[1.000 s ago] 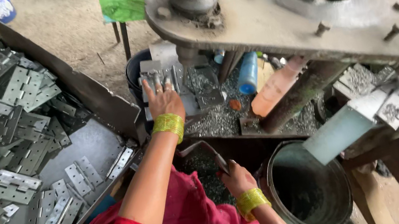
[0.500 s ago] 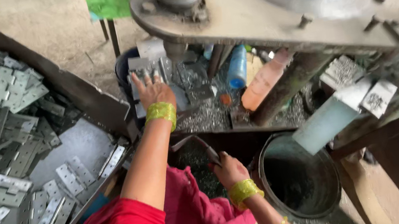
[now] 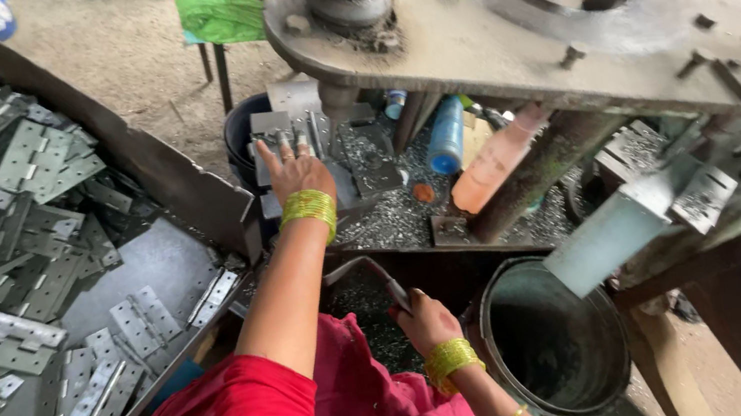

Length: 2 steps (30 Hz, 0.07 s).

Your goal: The person repeatedly places small metal plates into a manual punch press, operates the lever to punch holes, and removes the finished pieces. The person handles the plates one at a time and maintains a steady rhythm throughout the clip.

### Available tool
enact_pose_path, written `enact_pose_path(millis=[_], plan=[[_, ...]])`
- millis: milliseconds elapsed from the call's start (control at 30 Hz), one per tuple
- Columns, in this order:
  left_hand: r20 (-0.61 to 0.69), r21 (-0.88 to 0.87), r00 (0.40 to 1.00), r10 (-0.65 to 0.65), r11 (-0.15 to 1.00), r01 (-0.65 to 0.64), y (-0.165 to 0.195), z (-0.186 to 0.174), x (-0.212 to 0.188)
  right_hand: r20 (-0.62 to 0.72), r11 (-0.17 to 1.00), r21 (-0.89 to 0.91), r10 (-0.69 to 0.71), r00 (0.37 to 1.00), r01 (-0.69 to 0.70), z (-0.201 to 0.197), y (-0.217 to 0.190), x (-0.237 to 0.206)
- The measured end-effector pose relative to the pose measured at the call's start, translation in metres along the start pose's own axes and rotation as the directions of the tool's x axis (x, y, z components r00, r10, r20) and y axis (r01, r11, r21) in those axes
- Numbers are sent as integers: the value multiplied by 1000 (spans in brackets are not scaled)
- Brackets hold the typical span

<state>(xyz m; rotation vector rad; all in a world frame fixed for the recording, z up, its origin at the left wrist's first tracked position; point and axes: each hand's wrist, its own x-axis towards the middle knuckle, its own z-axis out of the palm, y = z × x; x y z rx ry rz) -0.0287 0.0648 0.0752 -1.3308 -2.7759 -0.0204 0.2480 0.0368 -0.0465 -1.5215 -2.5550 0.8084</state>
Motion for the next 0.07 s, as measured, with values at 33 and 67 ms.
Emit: enact_pose_path(millis=[33, 67], plan=[[21, -19, 1000, 22, 1000, -22, 7, 0, 3, 5, 1000, -10, 27, 1000, -27, -2, 4, 1], [20, -36, 1000, 22, 999, -22, 5, -6, 11, 1, 999, -22, 24, 1000, -24, -8, -1, 16]])
